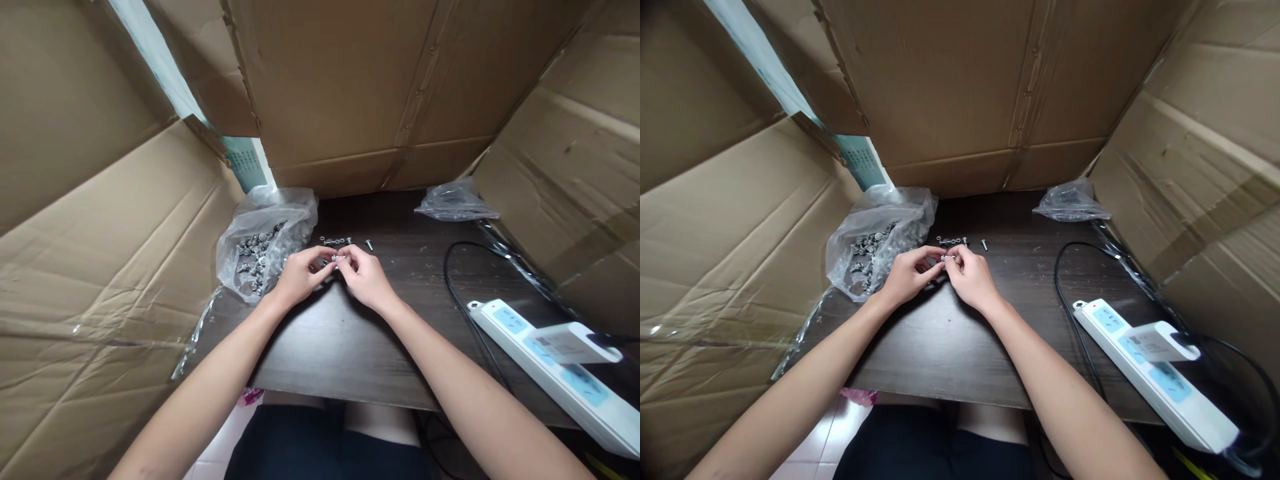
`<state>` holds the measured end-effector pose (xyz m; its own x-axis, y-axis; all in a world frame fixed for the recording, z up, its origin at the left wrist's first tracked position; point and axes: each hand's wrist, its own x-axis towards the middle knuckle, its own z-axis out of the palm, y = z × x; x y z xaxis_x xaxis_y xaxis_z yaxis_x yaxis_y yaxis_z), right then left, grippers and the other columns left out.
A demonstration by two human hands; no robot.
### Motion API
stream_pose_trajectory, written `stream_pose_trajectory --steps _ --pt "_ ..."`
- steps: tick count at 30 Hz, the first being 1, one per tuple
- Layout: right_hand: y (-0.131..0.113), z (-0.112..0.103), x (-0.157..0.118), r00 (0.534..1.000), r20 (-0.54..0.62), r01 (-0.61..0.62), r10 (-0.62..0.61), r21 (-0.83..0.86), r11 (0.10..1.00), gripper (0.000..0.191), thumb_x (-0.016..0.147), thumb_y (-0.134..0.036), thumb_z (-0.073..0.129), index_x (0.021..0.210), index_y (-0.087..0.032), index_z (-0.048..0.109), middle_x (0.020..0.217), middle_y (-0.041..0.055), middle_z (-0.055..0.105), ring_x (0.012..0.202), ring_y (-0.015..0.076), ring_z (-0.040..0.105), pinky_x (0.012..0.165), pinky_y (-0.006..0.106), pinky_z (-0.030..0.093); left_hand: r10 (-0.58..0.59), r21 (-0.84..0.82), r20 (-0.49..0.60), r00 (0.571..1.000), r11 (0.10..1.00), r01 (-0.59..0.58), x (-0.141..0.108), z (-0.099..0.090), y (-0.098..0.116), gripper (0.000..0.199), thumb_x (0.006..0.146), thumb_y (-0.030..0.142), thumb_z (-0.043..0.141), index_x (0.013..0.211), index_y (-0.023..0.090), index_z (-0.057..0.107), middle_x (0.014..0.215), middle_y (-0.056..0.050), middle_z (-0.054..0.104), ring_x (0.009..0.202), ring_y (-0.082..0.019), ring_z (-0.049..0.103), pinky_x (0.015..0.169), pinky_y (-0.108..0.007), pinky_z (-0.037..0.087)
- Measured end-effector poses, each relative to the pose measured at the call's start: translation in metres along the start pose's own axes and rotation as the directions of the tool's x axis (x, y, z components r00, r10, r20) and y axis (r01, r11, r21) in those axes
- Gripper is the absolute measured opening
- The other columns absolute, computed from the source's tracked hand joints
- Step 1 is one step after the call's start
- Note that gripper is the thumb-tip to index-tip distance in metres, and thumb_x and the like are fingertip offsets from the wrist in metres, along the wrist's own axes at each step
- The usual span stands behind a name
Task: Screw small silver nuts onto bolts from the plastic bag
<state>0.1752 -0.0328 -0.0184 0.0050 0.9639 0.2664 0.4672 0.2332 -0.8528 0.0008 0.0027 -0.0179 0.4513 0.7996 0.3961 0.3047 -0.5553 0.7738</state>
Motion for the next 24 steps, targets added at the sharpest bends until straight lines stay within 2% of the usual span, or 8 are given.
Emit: stream_pose_trajectory --steps 5,13,18,24 --pt "-0.0030 -0.0013 0.0001 1.000 0.007 -0.010 0.010 0.000 1.000 0.027 0.094 -0.042 0.049 0.083 -0.020 0.061 0.066 -0.0001 0.059 0.060 0.0157 0.052 0.059 0.028 0.037 0.023 0.016 -0.003 1.000 1.000 -0.023 0.0003 0.0002 -0.0001 0.022 0.092 0.028 0.068 0.112 0.018 0.073 0.097 -0.004 0.078 0.078 -0.015 0.073 0.068 -0.022 0.059" --pt "-0.0023 -0.0010 0.0006 1.000 -0.014 0.001 0.000 0.023 1.000 0.019 0.090 -0.037 0.052 0.086 -0.020 0.061 0.061 -0.0025 0.053 0.057 0.0152 0.050 0.058 0.027 0.037 0.028 0.033 0.003 1.000 0.999 -0.028 0.0002 -0.0007 0.0014 0.021 0.092 0.029 0.067 0.110 0.019 0.073 0.096 -0.004 0.078 0.078 -0.015 0.073 0.070 -0.024 0.060" --pt "-0.0039 -0.0013 0.0005 1.000 -0.007 -0.007 0.007 0.005 1.000 0.025 0.092 -0.039 0.050 0.080 -0.020 0.061 0.063 -0.0001 0.058 0.058 0.0156 0.051 0.058 0.027 0.037 0.021 0.038 0.004 1.000 0.999 -0.022 0.0001 -0.0002 0.0006 0.020 0.091 0.026 0.068 0.110 0.018 0.073 0.095 -0.004 0.078 0.078 -0.015 0.073 0.070 -0.023 0.060" --pt "-0.0035 -0.0015 0.0001 0.999 -0.034 0.009 -0.009 0.021 1.000 0.020 0.090 -0.037 0.053 0.086 -0.020 0.063 0.060 -0.0023 0.053 0.056 0.0150 0.049 0.057 0.027 0.037 0.028 0.049 -0.009 1.000 0.998 -0.028 0.0003 -0.0006 0.0006 0.021 0.092 0.026 0.068 0.111 0.018 0.072 0.095 -0.004 0.078 0.078 -0.015 0.073 0.070 -0.023 0.059"
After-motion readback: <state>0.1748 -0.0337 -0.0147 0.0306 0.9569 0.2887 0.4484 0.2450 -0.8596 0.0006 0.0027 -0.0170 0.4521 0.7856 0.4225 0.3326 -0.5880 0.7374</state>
